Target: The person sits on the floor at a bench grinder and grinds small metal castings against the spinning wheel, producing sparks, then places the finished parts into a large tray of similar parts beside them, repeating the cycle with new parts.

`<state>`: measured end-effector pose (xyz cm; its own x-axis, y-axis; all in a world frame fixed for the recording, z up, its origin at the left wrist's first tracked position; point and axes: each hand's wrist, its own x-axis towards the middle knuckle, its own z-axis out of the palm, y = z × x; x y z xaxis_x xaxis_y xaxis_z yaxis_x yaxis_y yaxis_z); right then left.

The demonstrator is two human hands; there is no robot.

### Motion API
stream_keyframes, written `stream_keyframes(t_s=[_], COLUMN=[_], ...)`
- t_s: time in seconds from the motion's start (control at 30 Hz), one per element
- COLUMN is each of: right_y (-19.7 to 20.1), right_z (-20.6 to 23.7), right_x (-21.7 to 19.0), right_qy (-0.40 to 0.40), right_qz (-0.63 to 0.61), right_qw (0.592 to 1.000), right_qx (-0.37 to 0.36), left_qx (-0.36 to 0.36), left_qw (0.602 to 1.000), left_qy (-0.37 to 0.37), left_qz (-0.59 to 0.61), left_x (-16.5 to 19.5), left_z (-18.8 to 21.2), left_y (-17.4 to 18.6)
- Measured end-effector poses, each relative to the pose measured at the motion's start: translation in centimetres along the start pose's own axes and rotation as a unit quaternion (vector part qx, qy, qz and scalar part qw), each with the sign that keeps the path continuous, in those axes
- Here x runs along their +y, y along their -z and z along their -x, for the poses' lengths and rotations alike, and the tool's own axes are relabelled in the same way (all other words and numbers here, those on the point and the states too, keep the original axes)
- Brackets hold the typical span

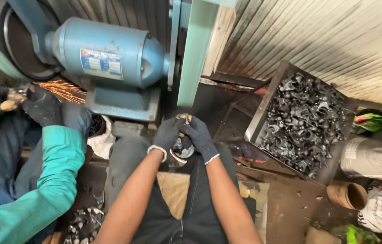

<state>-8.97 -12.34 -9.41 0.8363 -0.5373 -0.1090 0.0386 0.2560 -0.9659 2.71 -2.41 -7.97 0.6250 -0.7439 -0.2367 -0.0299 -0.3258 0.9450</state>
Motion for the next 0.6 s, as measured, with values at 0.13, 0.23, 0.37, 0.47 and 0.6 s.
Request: stream_keyframes(t_s=[0.13,0.23,0.37,0.47,0.6], right_y=[-0.6,-0.6,0.0,0.5,0.7], right_z=[-2.9,-3.6,-2.2,0.1,2.1], right_x=[0.6,0.7,0.5,0.3,0.5], right_qy=[0.003,-0.010,0.009,0.034,0.120], right_qz=[-0.008,0.039,-0.004,-0.018,0.080], right_qw=[0.997,0.996,0.999,0.999,0.980], right_qx=[0.073,0.083,0.053,0.031,0.136], left_qx=[0.083,-0.035,0.065,0.043,-0.072], left_qw=[0.993,0.862,0.998,0.998,0.996], left_qy=[-0.062,-0.156,0.004,-0.029,-0.008], left_qz=[-0.064,-0.481,-0.005,-0.046,-0.051], left_x=[-2.0,-1.4,-0.2,1.5,2.8], left_z=[-1.9,-2.3,-0.9,1.2,2.3], left_y=[-1.4,-1.2,-0.9,-0.5,0.2])
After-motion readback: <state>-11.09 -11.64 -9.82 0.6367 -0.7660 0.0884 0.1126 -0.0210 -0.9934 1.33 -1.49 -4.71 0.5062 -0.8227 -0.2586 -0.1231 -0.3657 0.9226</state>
